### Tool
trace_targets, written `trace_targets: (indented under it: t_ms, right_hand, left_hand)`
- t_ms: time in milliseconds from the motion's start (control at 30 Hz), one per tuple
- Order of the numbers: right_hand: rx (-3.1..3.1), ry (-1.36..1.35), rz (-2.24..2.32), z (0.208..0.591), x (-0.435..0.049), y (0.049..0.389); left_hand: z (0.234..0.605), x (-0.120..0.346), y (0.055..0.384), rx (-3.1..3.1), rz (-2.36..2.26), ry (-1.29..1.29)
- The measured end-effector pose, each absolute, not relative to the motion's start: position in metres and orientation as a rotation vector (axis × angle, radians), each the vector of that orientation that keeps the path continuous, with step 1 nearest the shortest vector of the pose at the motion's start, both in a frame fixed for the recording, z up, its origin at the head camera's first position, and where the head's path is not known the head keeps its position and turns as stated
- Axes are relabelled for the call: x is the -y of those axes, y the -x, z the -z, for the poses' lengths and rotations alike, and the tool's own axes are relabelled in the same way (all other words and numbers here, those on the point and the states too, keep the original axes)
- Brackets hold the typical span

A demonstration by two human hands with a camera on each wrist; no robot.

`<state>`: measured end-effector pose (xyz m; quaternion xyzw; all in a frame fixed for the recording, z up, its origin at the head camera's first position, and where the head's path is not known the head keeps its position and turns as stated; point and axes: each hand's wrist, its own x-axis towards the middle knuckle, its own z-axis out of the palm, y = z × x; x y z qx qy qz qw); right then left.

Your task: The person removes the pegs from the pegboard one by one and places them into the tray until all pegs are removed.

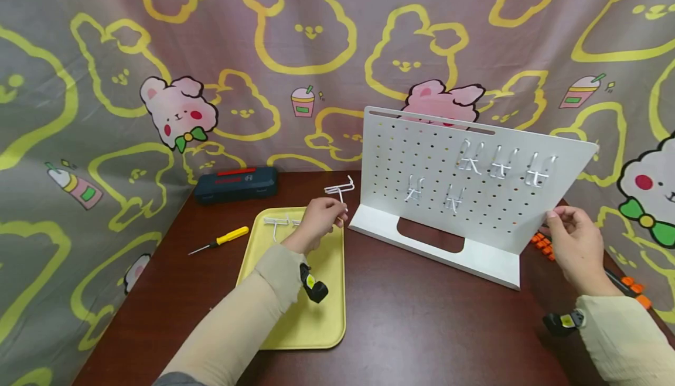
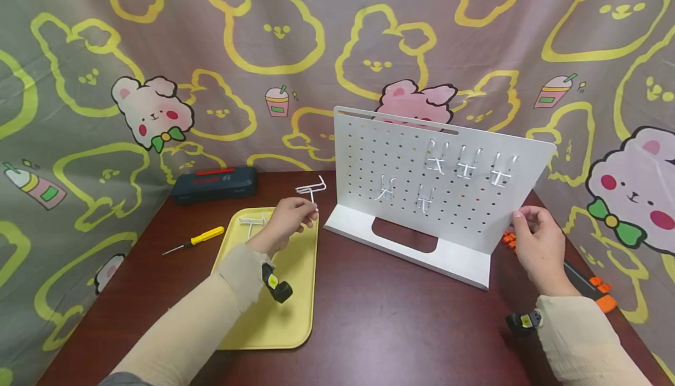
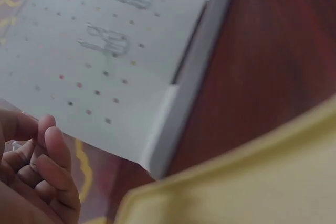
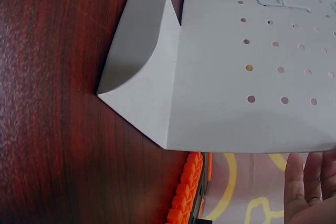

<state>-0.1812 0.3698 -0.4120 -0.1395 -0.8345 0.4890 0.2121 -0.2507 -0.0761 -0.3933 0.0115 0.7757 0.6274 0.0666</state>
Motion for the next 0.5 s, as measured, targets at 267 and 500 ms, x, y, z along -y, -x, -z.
trace_targets:
  t_ms: [267, 500]
  right_hand:
    - [2.330, 0.402, -1.361, 0.413, -0.370, 0.183]
    - [2.360, 0.411, -1.334, 0.413, -0.370, 0.183]
  left_hand:
    - [0.427, 0.092, 0.236, -2.347, -1.796, 0.050]
    - [0.449, 0.104, 0.230, -2.341, -1.717, 0.047]
